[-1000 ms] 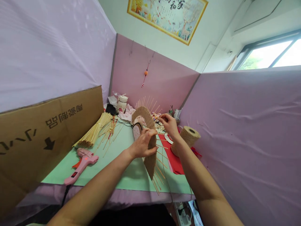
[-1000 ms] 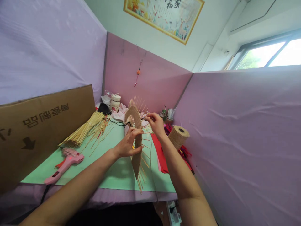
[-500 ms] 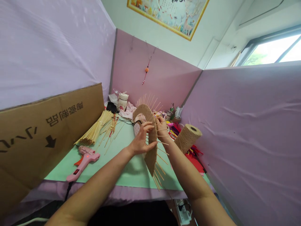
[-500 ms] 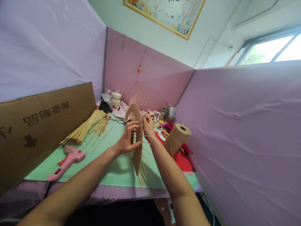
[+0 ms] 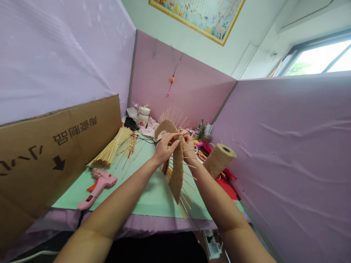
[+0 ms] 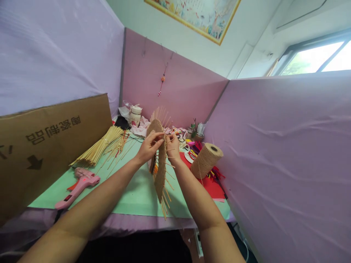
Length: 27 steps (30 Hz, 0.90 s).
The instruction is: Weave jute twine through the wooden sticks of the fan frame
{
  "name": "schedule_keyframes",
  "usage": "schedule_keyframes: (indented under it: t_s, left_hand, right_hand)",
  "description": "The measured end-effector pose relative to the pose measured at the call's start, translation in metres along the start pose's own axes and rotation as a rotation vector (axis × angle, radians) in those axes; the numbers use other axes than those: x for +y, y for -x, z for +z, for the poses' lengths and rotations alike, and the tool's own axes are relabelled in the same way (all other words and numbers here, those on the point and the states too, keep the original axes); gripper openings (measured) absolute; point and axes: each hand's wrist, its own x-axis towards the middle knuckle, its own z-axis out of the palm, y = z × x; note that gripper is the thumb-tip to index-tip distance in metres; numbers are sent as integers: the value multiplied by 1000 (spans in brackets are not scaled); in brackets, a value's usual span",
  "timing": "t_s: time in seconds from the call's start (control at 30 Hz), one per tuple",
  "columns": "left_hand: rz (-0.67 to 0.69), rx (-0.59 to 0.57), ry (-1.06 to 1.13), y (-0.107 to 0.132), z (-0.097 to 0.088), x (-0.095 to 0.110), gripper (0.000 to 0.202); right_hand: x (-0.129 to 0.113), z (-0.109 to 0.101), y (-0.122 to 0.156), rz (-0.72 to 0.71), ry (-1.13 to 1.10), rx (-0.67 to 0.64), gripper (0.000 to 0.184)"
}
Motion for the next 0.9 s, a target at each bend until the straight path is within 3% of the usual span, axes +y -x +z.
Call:
schedule_keyframes:
  t_s: [0.2,0.4,0.47,0.6,0.67,0.9]
  left_hand:
    - [-24,108,-11,-9,11,4,13]
    - [-30,173,-40,-5,20,7,12]
    - [-21,180,-70,-4,22,8,11]
    - [-7,183,-119,-4,24,9,11]
    - [-12,186,-132,-4,24,9,11]
    - [-2,195,-153,-4,26,6,10]
  right_hand:
    - [-11,-7,-7,-43,-32,-156,28]
    - [-46,-41,-39,-119,167,-223,24]
    - [-65,-51,-48,-65,158,-285,24]
    - [-104,-66,-62,183,3,-452,29]
    - [-119,-71,-67,201,-15,-456,30]
    - [-145,-62,-69,-168,169,-482,25]
